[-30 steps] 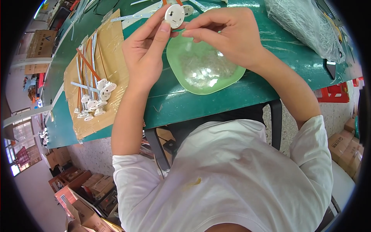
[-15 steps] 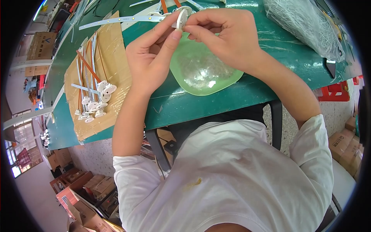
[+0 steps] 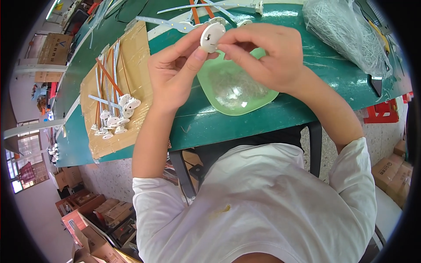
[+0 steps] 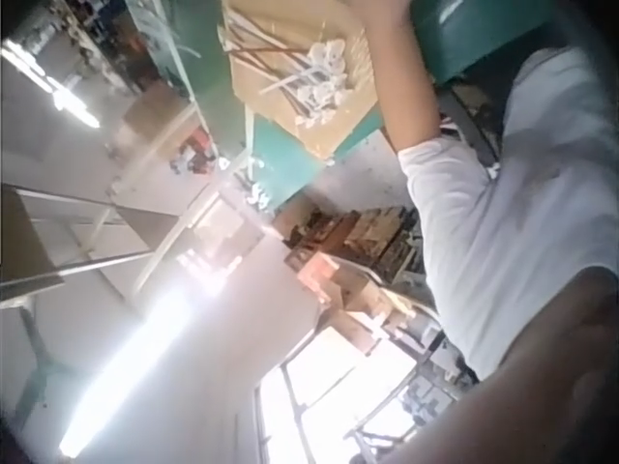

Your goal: Assembling LED lighting components by attaching plastic circular bases to individual LED light strips.

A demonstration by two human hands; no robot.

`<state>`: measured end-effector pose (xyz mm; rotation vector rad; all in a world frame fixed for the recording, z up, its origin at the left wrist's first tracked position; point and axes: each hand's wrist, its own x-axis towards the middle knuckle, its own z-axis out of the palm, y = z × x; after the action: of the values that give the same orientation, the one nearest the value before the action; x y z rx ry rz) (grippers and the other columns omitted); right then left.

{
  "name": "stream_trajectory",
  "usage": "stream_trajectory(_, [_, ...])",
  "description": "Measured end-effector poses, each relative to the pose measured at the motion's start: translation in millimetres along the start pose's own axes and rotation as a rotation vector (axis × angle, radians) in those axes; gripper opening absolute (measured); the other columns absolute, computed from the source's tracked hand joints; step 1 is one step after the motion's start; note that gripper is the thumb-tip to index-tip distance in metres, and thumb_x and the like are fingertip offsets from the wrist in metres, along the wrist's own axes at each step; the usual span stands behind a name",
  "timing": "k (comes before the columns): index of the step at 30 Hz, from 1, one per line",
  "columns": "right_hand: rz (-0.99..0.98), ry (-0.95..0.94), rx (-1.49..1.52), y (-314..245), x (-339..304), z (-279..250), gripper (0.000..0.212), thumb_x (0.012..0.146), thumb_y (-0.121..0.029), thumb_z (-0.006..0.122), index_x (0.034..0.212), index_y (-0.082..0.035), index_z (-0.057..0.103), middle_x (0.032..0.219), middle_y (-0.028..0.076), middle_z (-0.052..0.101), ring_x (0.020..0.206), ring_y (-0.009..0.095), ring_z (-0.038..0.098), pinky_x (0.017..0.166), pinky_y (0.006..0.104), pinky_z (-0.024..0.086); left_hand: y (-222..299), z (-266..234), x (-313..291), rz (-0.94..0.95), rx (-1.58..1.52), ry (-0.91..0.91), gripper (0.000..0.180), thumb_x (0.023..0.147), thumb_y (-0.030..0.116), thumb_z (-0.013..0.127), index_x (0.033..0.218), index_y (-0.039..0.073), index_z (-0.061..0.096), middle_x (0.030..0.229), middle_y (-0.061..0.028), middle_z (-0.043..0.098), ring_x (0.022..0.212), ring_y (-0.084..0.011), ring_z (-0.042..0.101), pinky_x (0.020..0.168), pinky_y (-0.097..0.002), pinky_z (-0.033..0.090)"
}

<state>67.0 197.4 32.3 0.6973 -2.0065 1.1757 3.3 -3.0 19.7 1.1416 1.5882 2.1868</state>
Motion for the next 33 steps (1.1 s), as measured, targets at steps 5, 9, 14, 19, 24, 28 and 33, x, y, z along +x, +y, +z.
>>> stream_trajectory(5, [-0.276, 0.122, -0.228, 4, 0, 8, 0.016, 0.077, 0.004, 0.077, 0.091, -0.001, 0.072, 0.077, 0.01, 0.072, 0.062, 0.02, 0.07, 0.055, 0.0274, 0.056, -7, 4, -3, 0.014, 0.013, 0.043, 0.037, 0.097, -0.002, 0.064, 0.133, -0.003, 0.063, 0.126, -0.0152, 0.068, 0.112, -0.021, 0.067, 0.094, -0.0361, 0.059])
stream_trajectory(9, [-0.303, 0.12, -0.281, 6, 0, 9, 0.019, 0.075, 0.006, 0.076, 0.092, -0.001, 0.072, 0.077, 0.011, 0.072, 0.061, 0.022, 0.07, 0.054, 0.0288, 0.056, -7, 7, -3, 0.015, 0.099, 0.047, 0.036, 0.097, -0.004, 0.063, 0.133, -0.003, 0.063, 0.124, -0.0161, 0.069, 0.109, -0.0207, 0.068, 0.095, -0.0359, 0.059])
stream_trajectory(14, [-0.302, 0.161, -0.303, 13, -4, 21, 0.021, 0.076, 0.005, 0.076, 0.095, 0.0, 0.071, 0.082, 0.013, 0.073, 0.067, 0.025, 0.071, 0.058, 0.0305, 0.057, -4, 11, 2, -0.019, 0.162, 0.129, 0.035, 0.096, -0.004, 0.064, 0.13, -0.003, 0.065, 0.118, -0.0128, 0.072, 0.103, -0.0159, 0.069, 0.09, -0.0293, 0.057])
stream_trajectory(19, [-0.217, 0.161, -0.237, 10, -6, 18, 0.02, 0.079, 0.006, 0.075, 0.098, 0.0, 0.072, 0.088, 0.013, 0.074, 0.071, 0.026, 0.073, 0.062, 0.0304, 0.058, 2, 11, 7, 0.044, 0.397, 0.126, 0.035, 0.092, -0.002, 0.071, 0.127, 0.0, 0.069, 0.11, -0.0087, 0.075, 0.095, -0.0094, 0.069, 0.084, -0.0241, 0.055])
stream_trajectory(24, [-0.09, 0.046, -0.097, 1, -4, 8, 0.02, 0.081, 0.005, 0.074, 0.1, -0.001, 0.073, 0.091, 0.013, 0.075, 0.072, 0.022, 0.073, 0.064, 0.0298, 0.059, 23, 0, 9, -0.029, 0.375, 0.127, 0.033, 0.096, 0.002, 0.067, 0.129, -0.003, 0.066, 0.112, -0.0117, 0.074, 0.096, -0.0147, 0.071, 0.086, -0.0255, 0.057])
stream_trajectory(28, [-0.188, 0.062, -0.158, 12, -2, 2, 0.019, 0.081, 0.004, 0.075, 0.099, 0.0, 0.072, 0.091, 0.013, 0.075, 0.073, 0.021, 0.073, 0.063, 0.0286, 0.059, 51, -37, 6, -0.092, 0.491, 0.215, 0.034, 0.101, 0.007, 0.062, 0.132, -0.006, 0.062, 0.115, -0.0148, 0.071, 0.102, -0.022, 0.073, 0.09, -0.028, 0.058])
stream_trajectory(33, [-0.154, 0.104, -0.309, 47, 6, -12, 0.014, 0.083, -0.001, 0.074, 0.096, -0.001, 0.072, 0.092, 0.013, 0.074, 0.074, 0.023, 0.072, 0.062, 0.0306, 0.058, 104, -109, -14, -0.234, 0.799, 0.288, 0.033, 0.104, 0.006, 0.056, 0.133, -0.009, 0.059, 0.119, -0.0155, 0.069, 0.107, -0.0248, 0.071, 0.093, -0.0294, 0.058])
